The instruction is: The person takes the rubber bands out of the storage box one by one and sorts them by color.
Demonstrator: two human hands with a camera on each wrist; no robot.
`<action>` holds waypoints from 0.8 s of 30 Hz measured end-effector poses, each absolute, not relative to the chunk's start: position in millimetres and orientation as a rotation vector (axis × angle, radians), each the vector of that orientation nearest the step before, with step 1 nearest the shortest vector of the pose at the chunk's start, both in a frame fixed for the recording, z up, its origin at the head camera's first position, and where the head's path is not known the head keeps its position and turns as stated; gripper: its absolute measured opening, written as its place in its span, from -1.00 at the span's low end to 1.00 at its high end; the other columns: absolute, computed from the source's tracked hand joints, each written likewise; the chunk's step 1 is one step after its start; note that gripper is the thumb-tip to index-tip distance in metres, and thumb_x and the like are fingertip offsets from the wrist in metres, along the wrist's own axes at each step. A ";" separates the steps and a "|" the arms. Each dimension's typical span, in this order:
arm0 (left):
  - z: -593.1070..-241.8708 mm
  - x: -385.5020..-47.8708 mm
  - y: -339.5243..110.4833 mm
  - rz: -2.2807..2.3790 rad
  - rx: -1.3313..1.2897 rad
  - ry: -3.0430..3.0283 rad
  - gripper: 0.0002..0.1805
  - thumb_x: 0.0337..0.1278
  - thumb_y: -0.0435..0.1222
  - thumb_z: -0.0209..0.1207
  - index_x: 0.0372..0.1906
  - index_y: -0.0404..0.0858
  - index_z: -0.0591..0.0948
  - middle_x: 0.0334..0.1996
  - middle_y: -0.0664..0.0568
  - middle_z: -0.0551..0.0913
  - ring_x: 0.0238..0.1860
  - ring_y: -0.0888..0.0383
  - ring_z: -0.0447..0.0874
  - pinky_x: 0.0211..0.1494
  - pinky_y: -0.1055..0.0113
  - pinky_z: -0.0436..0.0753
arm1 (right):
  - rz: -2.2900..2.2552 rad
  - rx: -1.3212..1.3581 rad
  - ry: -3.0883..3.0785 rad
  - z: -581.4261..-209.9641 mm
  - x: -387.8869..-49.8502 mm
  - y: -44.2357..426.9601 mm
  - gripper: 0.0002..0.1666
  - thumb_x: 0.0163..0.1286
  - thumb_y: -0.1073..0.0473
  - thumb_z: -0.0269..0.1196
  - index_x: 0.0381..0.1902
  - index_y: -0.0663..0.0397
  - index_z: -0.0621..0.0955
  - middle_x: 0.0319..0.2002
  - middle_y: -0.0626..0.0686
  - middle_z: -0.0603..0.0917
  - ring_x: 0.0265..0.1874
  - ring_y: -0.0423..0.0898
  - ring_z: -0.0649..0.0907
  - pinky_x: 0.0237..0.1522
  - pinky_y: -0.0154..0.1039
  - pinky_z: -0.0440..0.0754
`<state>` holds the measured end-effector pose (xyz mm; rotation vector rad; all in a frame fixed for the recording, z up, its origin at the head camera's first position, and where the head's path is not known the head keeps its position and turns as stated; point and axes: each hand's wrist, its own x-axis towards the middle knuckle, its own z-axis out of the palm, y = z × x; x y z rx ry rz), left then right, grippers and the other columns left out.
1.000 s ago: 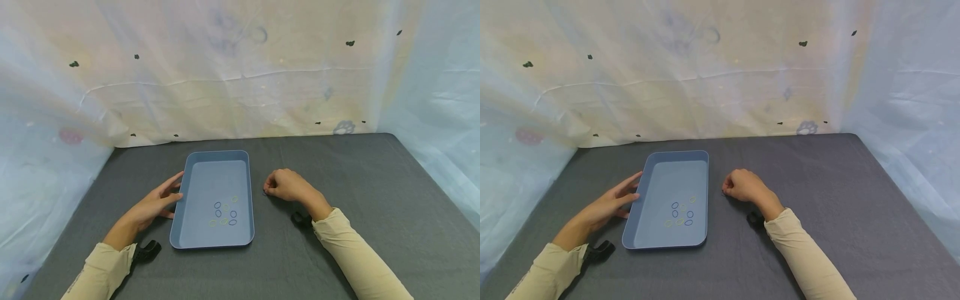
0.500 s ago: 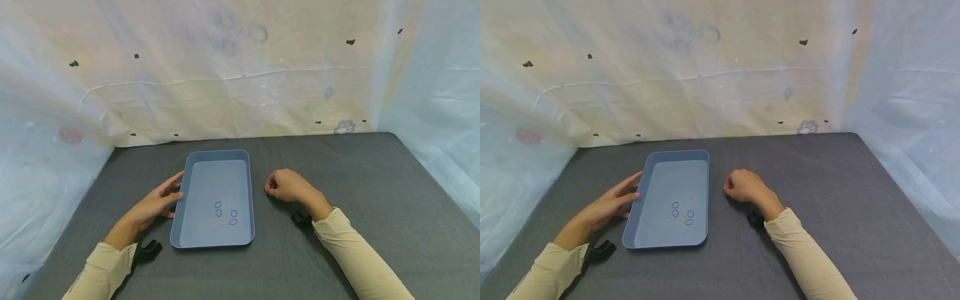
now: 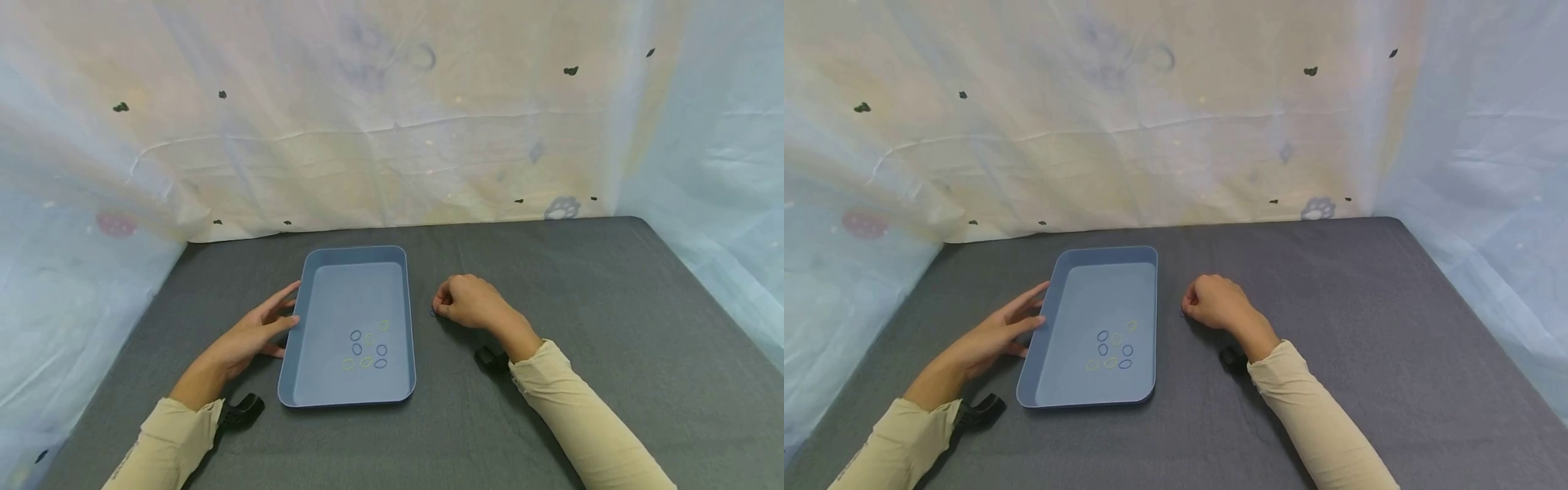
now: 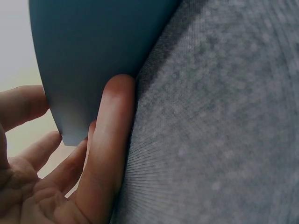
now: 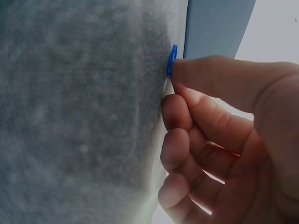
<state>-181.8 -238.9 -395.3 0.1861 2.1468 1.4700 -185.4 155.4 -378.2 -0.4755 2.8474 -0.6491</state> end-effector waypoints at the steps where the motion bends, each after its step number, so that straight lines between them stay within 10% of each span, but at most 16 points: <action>1: -395.3 -181.4 -239.2 1.469 0.181 2.147 -0.17 0.44 -0.06 0.12 0.59 0.30 -0.09 0.60 -0.20 -0.09 0.39 -0.28 0.30 -0.08 -0.01 0.71 | -0.650 -0.476 2.845 -378.4 -185.5 155.2 -0.86 0.36 0.12 0.30 -0.39 -0.10 0.75 -0.48 -0.16 0.70 -0.56 -0.21 0.50 -0.37 -0.26 0.45; 24: -397.1 -181.2 -238.3 1.474 0.165 2.146 -0.17 0.41 -0.03 0.14 0.58 0.31 -0.06 0.60 -0.17 -0.06 0.42 -0.28 0.27 -0.07 -0.01 0.70 | -0.841 -0.615 2.912 -370.1 -187.1 157.6 -0.91 0.27 0.07 0.43 -0.26 -0.15 0.80 -0.36 -0.14 0.68 -0.46 -0.24 0.52 -0.37 -0.30 0.46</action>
